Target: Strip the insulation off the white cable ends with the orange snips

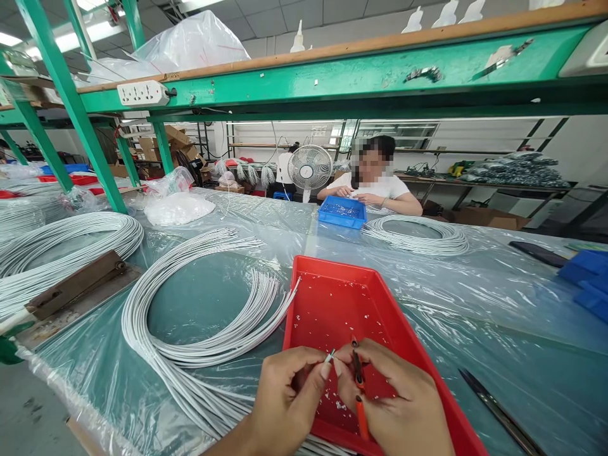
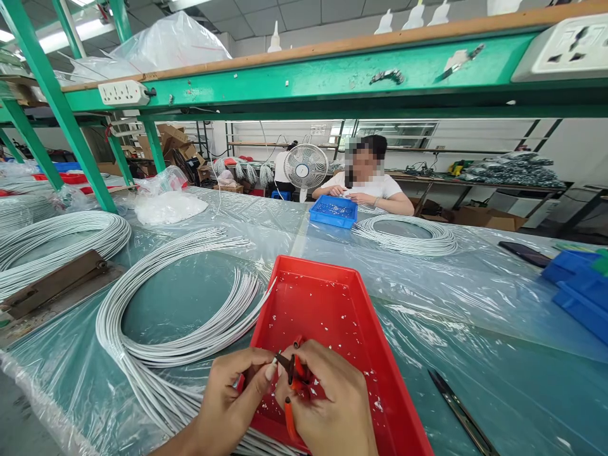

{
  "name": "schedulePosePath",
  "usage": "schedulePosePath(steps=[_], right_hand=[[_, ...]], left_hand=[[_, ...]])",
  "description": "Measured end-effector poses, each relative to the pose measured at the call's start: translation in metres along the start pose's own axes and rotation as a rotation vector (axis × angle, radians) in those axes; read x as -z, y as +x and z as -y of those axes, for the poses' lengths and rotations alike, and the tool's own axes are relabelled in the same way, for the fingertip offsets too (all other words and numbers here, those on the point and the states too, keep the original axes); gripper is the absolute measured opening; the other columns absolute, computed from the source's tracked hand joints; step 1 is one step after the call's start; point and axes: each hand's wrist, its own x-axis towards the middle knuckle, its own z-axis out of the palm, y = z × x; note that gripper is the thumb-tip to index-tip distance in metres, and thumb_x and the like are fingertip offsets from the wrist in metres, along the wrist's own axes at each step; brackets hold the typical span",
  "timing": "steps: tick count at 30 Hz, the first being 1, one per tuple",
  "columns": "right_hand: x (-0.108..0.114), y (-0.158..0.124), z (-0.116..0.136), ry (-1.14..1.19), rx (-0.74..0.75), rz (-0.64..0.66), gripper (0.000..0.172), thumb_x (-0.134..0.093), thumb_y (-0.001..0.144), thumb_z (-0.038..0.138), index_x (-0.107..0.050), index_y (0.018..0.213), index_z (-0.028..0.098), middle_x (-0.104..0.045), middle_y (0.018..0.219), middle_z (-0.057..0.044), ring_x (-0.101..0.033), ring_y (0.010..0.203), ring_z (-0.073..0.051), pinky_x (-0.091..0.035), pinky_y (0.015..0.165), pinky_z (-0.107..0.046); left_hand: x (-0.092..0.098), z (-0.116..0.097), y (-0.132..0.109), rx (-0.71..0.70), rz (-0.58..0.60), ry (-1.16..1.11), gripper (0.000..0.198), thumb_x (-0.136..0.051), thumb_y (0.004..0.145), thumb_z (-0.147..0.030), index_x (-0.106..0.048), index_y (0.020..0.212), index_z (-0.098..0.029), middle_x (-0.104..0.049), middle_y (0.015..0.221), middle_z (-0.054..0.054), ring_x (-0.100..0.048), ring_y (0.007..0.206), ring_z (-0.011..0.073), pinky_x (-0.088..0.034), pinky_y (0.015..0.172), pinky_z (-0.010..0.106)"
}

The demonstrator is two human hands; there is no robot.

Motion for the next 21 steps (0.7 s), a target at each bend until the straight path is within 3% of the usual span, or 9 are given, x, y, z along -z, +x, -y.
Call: schedulePosePath(steps=[7,11,16,21], right_hand=[[-0.001,-0.002,-0.004,-0.039,0.119,-0.016,0.013,-0.052,0.071,0.007,-0.058,0.072,0.019,-0.057,0.056,0.002,-0.052,0.047,-0.011,-0.043,0.046,-0.021],[0.003,-0.001,-0.008,-0.17,0.278,-0.045,0.008,-0.053,0.075,0.011,-0.059,0.074,0.017,-0.058,0.058,-0.001,-0.052,0.049,-0.013,-0.042,0.046,-0.023],[0.007,0.006,-0.009,-0.33,0.432,-0.025,0.013,-0.048,0.08,0.011,-0.058,0.073,0.016,-0.059,0.056,-0.004,-0.054,0.05,-0.015,-0.042,0.047,-0.025],[0.003,0.006,-0.014,-0.445,0.563,-0.058,0.019,-0.043,0.085,0.014,-0.058,0.074,0.015,-0.064,0.058,-0.006,-0.06,0.055,-0.017,-0.045,0.052,-0.027]], left_hand=[[0.0,0.003,0.001,0.019,0.007,-0.002,0.026,-0.045,0.086,-0.027,-0.063,0.074,-0.012,-0.055,0.056,0.001,-0.043,0.05,0.0107,-0.036,0.049,0.02],[0.001,0.005,0.002,-0.016,-0.021,0.072,0.023,-0.047,0.084,-0.023,-0.065,0.073,-0.012,-0.055,0.054,0.001,-0.041,0.048,0.0099,-0.034,0.046,0.02],[0.004,-0.001,0.002,-0.011,0.048,0.083,0.024,-0.045,0.083,-0.018,-0.066,0.074,-0.014,-0.063,0.062,0.003,-0.049,0.051,0.0108,-0.036,0.048,0.019],[0.005,0.001,0.003,-0.054,0.064,0.242,0.022,-0.046,0.079,-0.012,-0.062,0.065,-0.016,-0.058,0.055,0.0,-0.045,0.046,0.0101,-0.033,0.045,0.019]])
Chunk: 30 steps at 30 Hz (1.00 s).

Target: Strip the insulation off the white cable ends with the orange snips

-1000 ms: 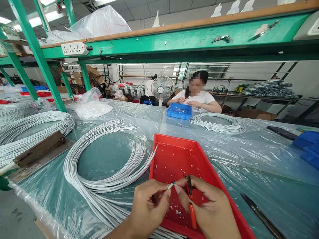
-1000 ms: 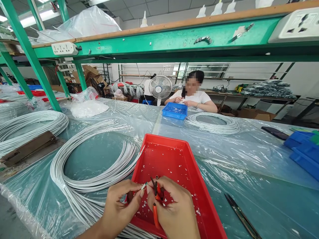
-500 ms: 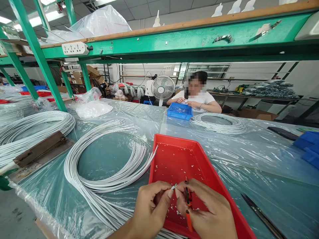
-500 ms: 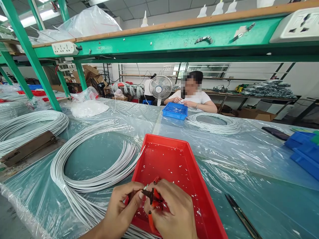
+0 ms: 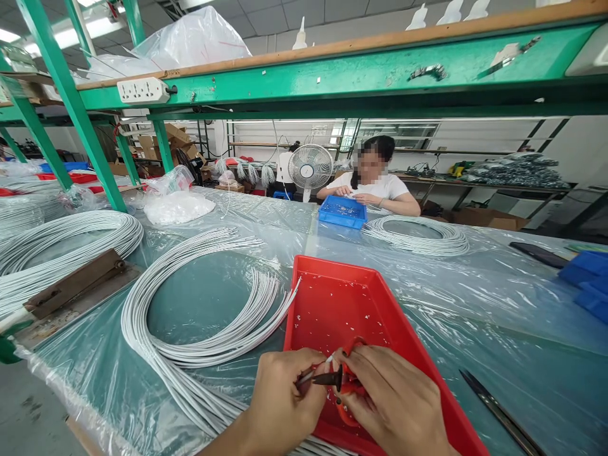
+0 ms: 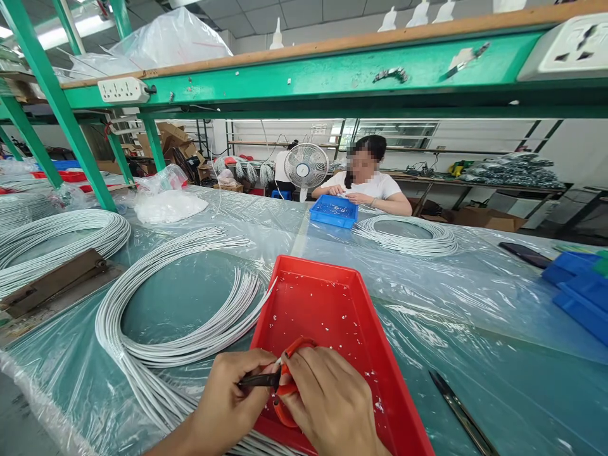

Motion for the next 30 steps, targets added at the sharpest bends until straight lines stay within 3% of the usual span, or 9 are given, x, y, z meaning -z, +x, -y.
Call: schedulePosePath(steps=[4,8,11,15,18,23,30], right_hand=[[-0.002,-0.003,-0.003,0.0,0.047,0.06,0.021,-0.042,0.085,0.012,-0.059,0.073,0.015,-0.065,0.059,-0.006,-0.059,0.053,-0.017,-0.046,0.052,-0.028],[-0.001,0.0,-0.004,-0.011,0.027,0.079,0.022,-0.04,0.084,0.011,-0.057,0.07,0.016,-0.065,0.059,-0.005,-0.059,0.051,-0.016,-0.045,0.049,-0.026],[-0.001,0.001,-0.004,-0.016,0.01,0.073,0.021,-0.04,0.084,0.011,-0.057,0.072,0.017,-0.065,0.059,-0.005,-0.06,0.052,-0.016,-0.047,0.05,-0.026],[-0.002,-0.001,-0.004,-0.036,0.041,0.008,0.018,-0.042,0.084,0.012,-0.058,0.078,0.016,-0.067,0.059,-0.005,-0.062,0.055,-0.016,-0.049,0.057,-0.027],[0.0,-0.001,-0.003,-0.009,0.064,-0.025,0.018,-0.043,0.083,0.011,-0.059,0.078,0.016,-0.066,0.057,-0.005,-0.062,0.054,-0.016,-0.05,0.06,-0.027],[0.002,0.0,0.001,0.123,-0.103,-0.052,0.018,-0.047,0.075,0.006,-0.059,0.071,0.019,-0.06,0.052,-0.001,-0.054,0.046,-0.013,-0.045,0.047,-0.024],[0.001,0.0,0.01,0.244,-0.261,-0.069,0.012,-0.055,0.074,0.008,-0.055,0.074,0.02,-0.06,0.054,0.002,-0.056,0.045,-0.011,-0.046,0.047,-0.022]], left_hand=[[0.001,0.003,0.002,-0.001,0.065,0.137,0.021,-0.045,0.074,-0.008,-0.055,0.059,-0.018,-0.048,0.05,-0.003,-0.036,0.044,0.0096,-0.026,0.044,0.021],[0.003,0.003,0.003,0.046,0.105,0.134,0.02,-0.043,0.069,-0.004,-0.054,0.059,-0.018,-0.046,0.052,-0.004,-0.036,0.047,0.0101,-0.026,0.046,0.021],[0.002,0.003,0.003,0.121,0.09,0.006,0.018,-0.045,0.071,-0.006,-0.057,0.062,-0.017,-0.047,0.053,-0.003,-0.037,0.048,0.0102,-0.028,0.047,0.021],[-0.001,0.003,0.003,0.242,0.058,-0.309,0.024,-0.046,0.083,-0.023,-0.06,0.066,-0.014,-0.053,0.058,0.0,-0.041,0.052,0.0105,-0.032,0.049,0.02],[-0.003,0.001,0.002,0.248,0.019,-0.416,0.03,-0.046,0.085,-0.031,-0.064,0.071,-0.012,-0.058,0.061,0.002,-0.044,0.054,0.0109,-0.034,0.052,0.02],[-0.004,-0.003,-0.001,0.183,-0.052,-0.356,0.028,-0.05,0.085,-0.032,-0.069,0.077,-0.013,-0.062,0.064,0.003,-0.046,0.055,0.0119,-0.035,0.052,0.021],[-0.005,-0.004,-0.002,0.132,-0.065,-0.426,0.027,-0.051,0.084,-0.031,-0.069,0.078,-0.012,-0.063,0.064,0.005,-0.052,0.059,0.0136,-0.041,0.057,0.022]])
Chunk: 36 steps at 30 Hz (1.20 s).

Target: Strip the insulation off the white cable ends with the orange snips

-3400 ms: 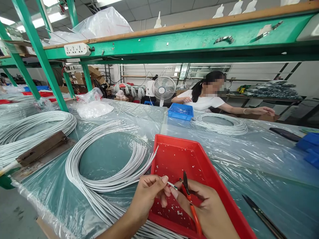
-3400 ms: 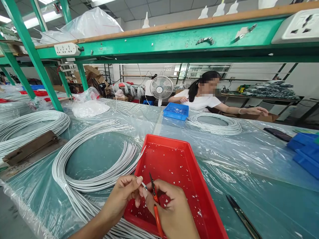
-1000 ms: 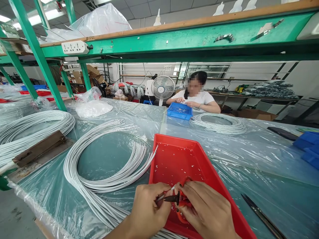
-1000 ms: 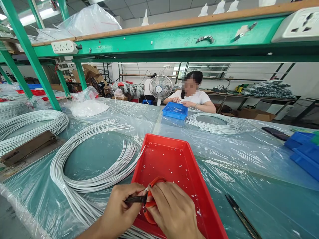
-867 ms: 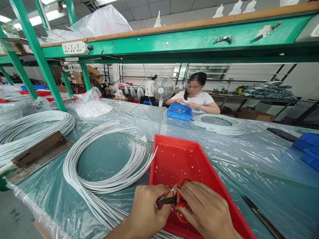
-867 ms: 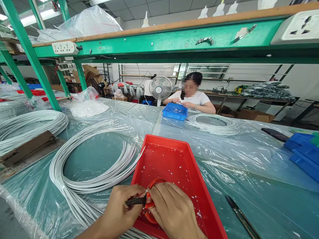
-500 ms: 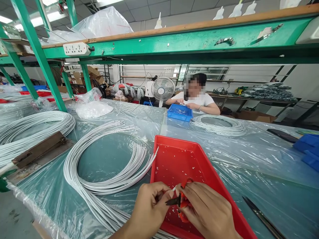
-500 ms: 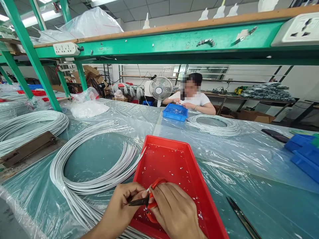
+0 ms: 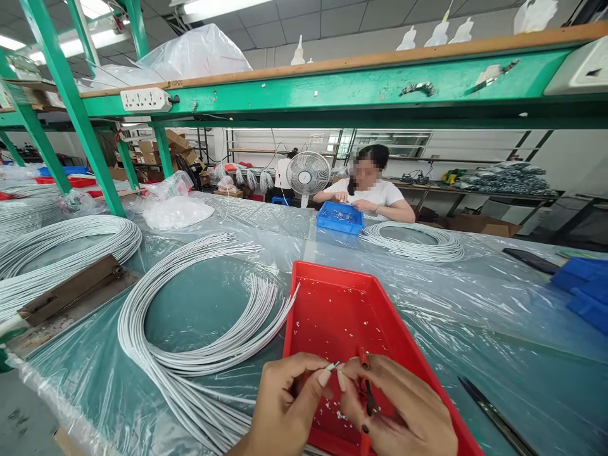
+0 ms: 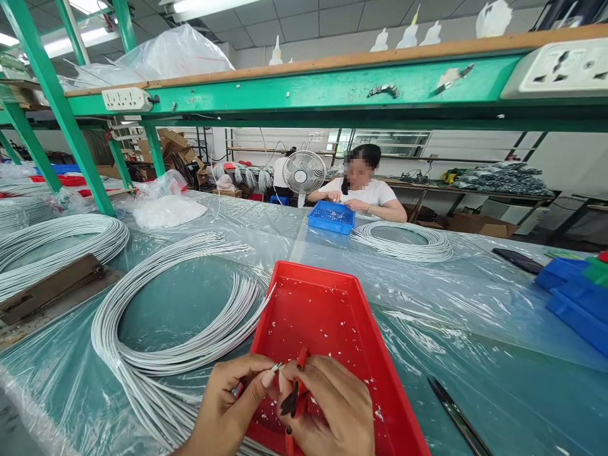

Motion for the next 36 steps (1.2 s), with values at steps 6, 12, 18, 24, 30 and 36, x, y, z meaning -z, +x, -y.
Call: schedulePosePath(steps=[6,12,18,24,30,36], right_hand=[[0.004,0.003,0.002,-0.045,0.141,-0.004,0.012,-0.056,0.073,0.006,-0.058,0.072,0.018,-0.06,0.05,-0.001,-0.055,0.044,-0.012,-0.046,0.047,-0.022],[0.002,-0.003,0.006,0.025,0.008,-0.02,0.018,-0.056,0.072,0.004,-0.056,0.078,0.021,-0.062,0.056,0.0,-0.057,0.048,-0.012,-0.047,0.05,-0.022],[0.001,-0.004,0.011,0.141,-0.357,-0.221,0.012,-0.064,0.07,0.013,-0.061,0.073,0.024,-0.064,0.061,0.004,-0.059,0.052,-0.012,-0.046,0.053,-0.019],[0.0,0.001,0.0,0.362,-0.565,0.039,0.008,-0.066,0.07,0.017,-0.066,0.076,0.022,-0.068,0.066,0.003,-0.063,0.058,-0.013,-0.05,0.056,-0.016],[-0.005,-0.001,-0.003,0.608,-0.816,0.14,0.012,-0.072,0.063,0.016,-0.069,0.074,0.02,-0.067,0.067,0.001,-0.061,0.064,-0.015,-0.049,0.06,-0.019],[-0.01,0.004,-0.002,0.983,-1.157,0.217,0.019,-0.073,0.062,0.029,-0.06,0.057,0.016,-0.047,0.046,0.006,-0.043,0.045,-0.008,-0.036,0.046,-0.018]], left_hand=[[-0.001,0.002,-0.002,-0.053,-0.074,0.073,0.022,-0.053,0.083,-0.027,-0.069,0.078,-0.013,-0.065,0.065,0.005,-0.052,0.056,0.0125,-0.041,0.055,0.021],[0.0,0.003,-0.002,-0.064,-0.039,0.004,0.021,-0.052,0.083,-0.028,-0.068,0.086,-0.013,-0.063,0.067,0.004,-0.051,0.056,0.0117,-0.039,0.054,0.02],[0.005,0.002,0.004,0.165,0.017,-0.288,0.029,-0.055,0.081,-0.039,-0.065,0.079,-0.012,-0.043,0.054,-0.004,-0.036,0.049,0.0075,-0.029,0.049,0.019],[0.008,0.001,0.007,0.232,0.102,-0.389,0.03,-0.054,0.082,-0.039,-0.064,0.077,-0.011,-0.04,0.051,-0.004,-0.031,0.048,0.0072,-0.023,0.048,0.021],[0.007,0.0,0.008,0.22,0.139,-0.375,0.03,-0.055,0.082,-0.039,-0.064,0.077,-0.01,-0.04,0.05,-0.005,-0.032,0.047,0.0064,-0.025,0.048,0.02],[0.004,0.003,0.006,0.193,0.123,-0.362,0.022,-0.062,0.078,-0.033,-0.062,0.076,-0.011,-0.057,0.056,0.0,-0.048,0.047,0.0076,-0.036,0.05,0.019]])
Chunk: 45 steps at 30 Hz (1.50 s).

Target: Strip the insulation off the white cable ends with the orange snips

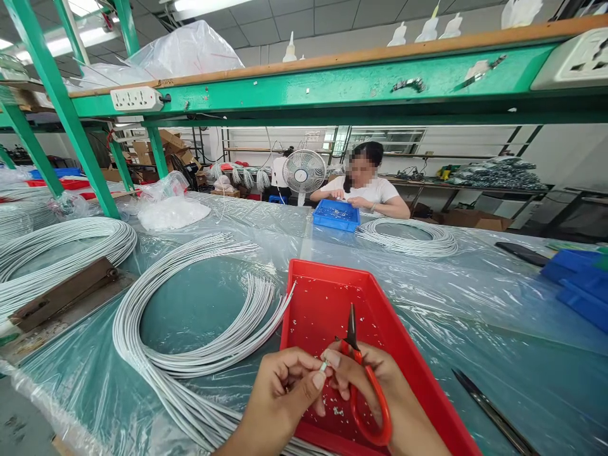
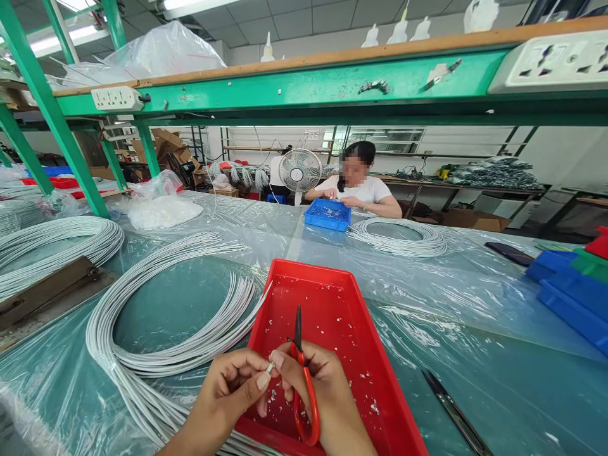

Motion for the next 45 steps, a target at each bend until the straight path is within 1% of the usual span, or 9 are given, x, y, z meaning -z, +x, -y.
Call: schedulePosePath(steps=[4,8,10,13,16,19,23,27,45], right_hand=[[0.001,0.003,-0.003,0.164,-0.216,0.088,0.033,-0.07,0.064,0.039,-0.049,0.05,0.017,-0.044,0.043,0.006,-0.044,0.044,-0.01,-0.036,0.048,-0.022],[0.004,0.005,-0.001,0.143,-0.256,0.109,0.035,-0.071,0.062,0.04,-0.047,0.05,0.017,-0.043,0.044,0.006,-0.043,0.045,-0.009,-0.035,0.048,-0.021],[0.005,0.005,0.001,0.061,-0.182,0.067,0.034,-0.07,0.062,0.04,-0.048,0.051,0.017,-0.043,0.046,0.006,-0.042,0.046,-0.009,-0.034,0.048,-0.021],[0.008,0.006,0.002,-0.193,0.036,-0.015,0.029,-0.064,0.069,0.044,-0.053,0.062,0.018,-0.05,0.055,0.004,-0.046,0.053,-0.011,-0.037,0.053,-0.022],[0.017,0.012,-0.001,-0.65,0.303,-0.183,0.028,-0.061,0.071,0.046,-0.056,0.079,0.019,-0.057,0.071,-0.001,-0.052,0.063,-0.016,-0.039,0.056,-0.025],[0.027,0.018,-0.006,-1.152,0.621,-0.384,0.027,-0.06,0.071,0.046,-0.056,0.076,0.019,-0.059,0.066,-0.002,-0.052,0.059,-0.018,-0.036,0.054,-0.027],[0.032,0.021,-0.01,-1.399,0.962,-0.415,0.021,-0.053,0.078,0.037,-0.056,0.069,0.018,-0.06,0.061,-0.002,-0.052,0.057,-0.018,-0.034,0.058,-0.027],[0.026,0.018,-0.01,-1.425,1.023,-0.348,0.023,-0.05,0.08,0.032,-0.057,0.063,0.018,-0.059,0.056,-0.001,-0.05,0.053,-0.017,-0.032,0.056,-0.026],[0.024,0.012,-0.015,-1.616,1.081,-0.358,0.034,-0.045,0.087,0.032,-0.06,0.061,0.016,-0.056,0.048,-0.001,-0.047,0.047,-0.014,-0.029,0.057,-0.028]], left_hand=[[-0.002,0.003,-0.001,-0.028,-0.025,0.033,0.02,-0.063,0.076,-0.031,-0.064,0.075,-0.011,-0.066,0.063,0.006,-0.057,0.054,0.0122,-0.044,0.056,0.023],[-0.004,0.002,-0.001,-0.053,-0.065,0.125,0.021,-0.063,0.076,-0.031,-0.068,0.074,-0.01,-0.066,0.062,0.007,-0.058,0.058,0.0136,-0.046,0.058,0.023],[-0.003,0.001,0.0,-0.014,-0.094,0.154,0.024,-0.063,0.076,-0.033,-0.069,0.075,-0.011,-0.063,0.057,0.004,-0.054,0.05,0.0102,-0.042,0.049,0.019],[0.002,0.0,0.004,0.075,-0.17,0.126,0.031,-0.065,0.073,-0.04,-0.069,0.08,-0.01,-0.058,0.048,0.0,-0.037,0.034,0.0037,-0.027,0.033,0.015],[0.008,0.0,0.008,0.101,-0.2,0.065,0.034,-0.065,0.072,-0.04,-0.069,0.083,-0.009,-0.057,0.047,-0.001,-0.03,0.029,0.0012,-0.021,0.03,0.015],[0.012,-0.001,0.009,0.099,-0.202,0.009,0.031,-0.065,0.073,-0.038,-0.069,0.083,-0.009,-0.057,0.046,-0.001,-0.03,0.028,0.0006,-0.018,0.03,0.015],[0.013,-0.002,0.009,0.104,-0.215,-0.013,0.031,-0.065,0.073,-0.037,-0.069,0.082,-0.008,-0.057,0.046,0.0,-0.03,0.028,0.0002,-0.017,0.03,0.015],[0.012,-0.004,0.009,0.112,-0.232,0.0,0.035,-0.067,0.07,-0.04,-0.069,0.08,-0.007,-0.058,0.046,0.0,-0.03,0.027,0.0005,-0.018,0.029,0.015],[0.007,-0.006,0.009,0.158,-0.262,0.166,0.039,-0.067,0.066,-0.046,-0.07,0.072,-0.008,-0.056,0.042,-0.001,-0.028,0.028,0.0024,-0.018,0.03,0.017]])
